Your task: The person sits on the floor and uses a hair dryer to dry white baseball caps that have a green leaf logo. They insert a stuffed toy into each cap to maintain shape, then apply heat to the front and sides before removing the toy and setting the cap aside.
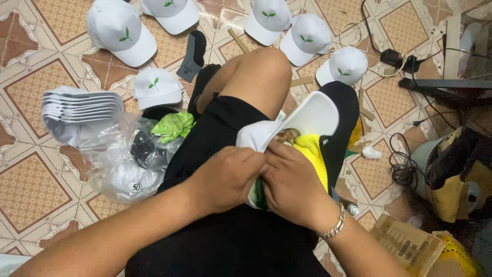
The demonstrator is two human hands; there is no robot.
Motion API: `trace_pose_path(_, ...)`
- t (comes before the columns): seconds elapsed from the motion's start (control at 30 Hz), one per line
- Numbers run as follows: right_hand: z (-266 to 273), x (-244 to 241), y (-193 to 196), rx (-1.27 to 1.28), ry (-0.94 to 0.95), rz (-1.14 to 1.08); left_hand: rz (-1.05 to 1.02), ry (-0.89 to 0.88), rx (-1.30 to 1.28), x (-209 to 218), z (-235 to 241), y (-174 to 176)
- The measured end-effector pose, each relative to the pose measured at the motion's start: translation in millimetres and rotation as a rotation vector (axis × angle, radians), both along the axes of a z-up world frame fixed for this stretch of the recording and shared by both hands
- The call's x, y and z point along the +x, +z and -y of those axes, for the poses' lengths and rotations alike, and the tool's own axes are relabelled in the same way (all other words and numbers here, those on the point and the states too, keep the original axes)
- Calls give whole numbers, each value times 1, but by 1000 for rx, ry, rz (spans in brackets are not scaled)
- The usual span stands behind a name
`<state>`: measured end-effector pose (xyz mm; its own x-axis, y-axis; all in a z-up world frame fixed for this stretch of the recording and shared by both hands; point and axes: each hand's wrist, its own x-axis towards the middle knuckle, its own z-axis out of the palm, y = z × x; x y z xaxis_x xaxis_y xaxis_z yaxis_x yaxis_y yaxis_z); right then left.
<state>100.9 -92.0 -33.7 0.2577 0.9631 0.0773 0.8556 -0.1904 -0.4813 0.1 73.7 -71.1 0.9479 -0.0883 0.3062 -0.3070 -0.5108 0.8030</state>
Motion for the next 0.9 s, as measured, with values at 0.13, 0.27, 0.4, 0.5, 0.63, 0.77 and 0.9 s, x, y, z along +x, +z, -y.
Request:
trace_pose_path(0.13, -9, 5, -1, -67, -21, -128, 18, -7, -50, -9, 5, -1)
trace_pose_path(0.27, -9, 6, -21, -18, -29, -79, -14, -54, -15, -11, 3, -5)
trace_pose_path(0.4, 25, 3, -40, 166, -108, -156, 190, -149, 119, -5, 5, 8)
trace_pose_path(0.5, 69, -28, -58, 325, -297, -219, 581, -242, 510, -15, 8, 28)
trace_pose_path(0.63, 120, -81, -90, 472, -591, -251, 876, -218, 713, -18, -21, 32)
trace_pose_path(0.77, 164, -102, -102, 607, -834, -236, 970, -345, 607, -14, -53, 3)
trace_pose_path(0.9, 165, -86, -104, 683, -809, -228, 1000, -346, 490, -33, -67, -34)
